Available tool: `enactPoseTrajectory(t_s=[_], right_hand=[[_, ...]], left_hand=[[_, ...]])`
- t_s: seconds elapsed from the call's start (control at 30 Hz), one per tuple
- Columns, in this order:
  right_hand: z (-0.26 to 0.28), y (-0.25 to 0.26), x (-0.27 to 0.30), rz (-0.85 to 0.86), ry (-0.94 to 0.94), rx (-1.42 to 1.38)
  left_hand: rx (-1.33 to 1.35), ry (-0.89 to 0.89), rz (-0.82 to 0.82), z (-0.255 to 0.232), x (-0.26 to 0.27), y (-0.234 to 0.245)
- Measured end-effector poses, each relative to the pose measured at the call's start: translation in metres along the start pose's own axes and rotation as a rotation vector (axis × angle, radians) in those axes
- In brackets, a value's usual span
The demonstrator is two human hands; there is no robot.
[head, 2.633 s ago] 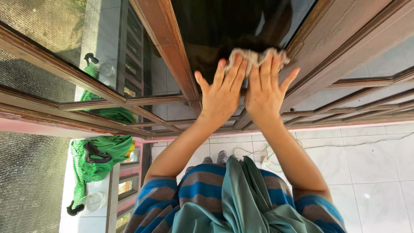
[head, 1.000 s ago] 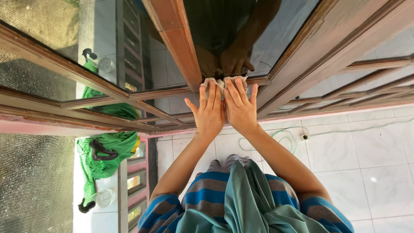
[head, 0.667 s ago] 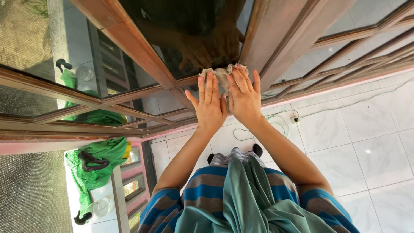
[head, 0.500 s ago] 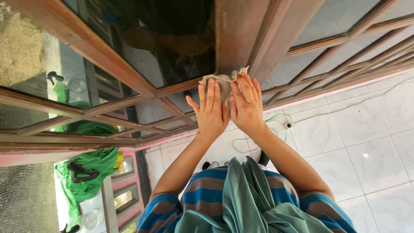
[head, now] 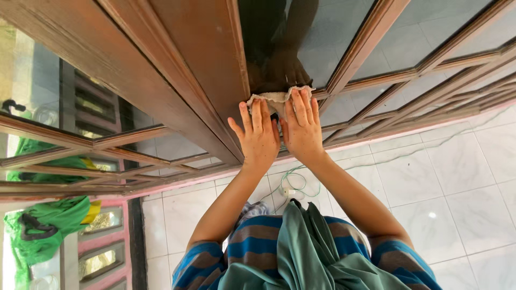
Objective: The person wipes the glass panes and wooden frames of a window using a cloth and liquid from a spray bottle.
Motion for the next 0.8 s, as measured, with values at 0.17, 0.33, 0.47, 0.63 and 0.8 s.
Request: enactPoseTrajectory(t_s=[0.17, 0.33, 0.47, 0.63, 0.8], right_hand=[[-0.001, -0.008, 0.005, -0.073, 0.026, 0.083], [-0.004, -0.003, 0.000, -0.147, -0.042, -0.119], [-0.024, -0.011, -0.002, -0.073, -0.104, -0.387], [-0.021, -0.036, 0.013, -0.181, 0.023, -0.256], [-0.035, -0.075, 0.026, -0.033, 0.040, -0.140]], left_hand=[[-0.027, 0.046, -0.006, -0.010, -0.007, 0.020], [0.149, 0.146, 0.252, -0.014, -0.018, 0.041], [0.396, 0.193, 0.195, -0.015, -0.016, 0.039], [0.472, 0.041, -0.031, -0.010, -0.003, 0.005], [0.302, 0.002, -0.002, -0.004, 0.006, -0.024]])
Point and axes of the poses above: each hand's wrist, its own x-axis away from the middle knuckle, its own y-axis out of the back of the hand, z = x × y, the point moved 2 cm from there along -x, towards the middle knuckle, and after that the axes turned 3 degrees about -z, right-handed, at the moved point
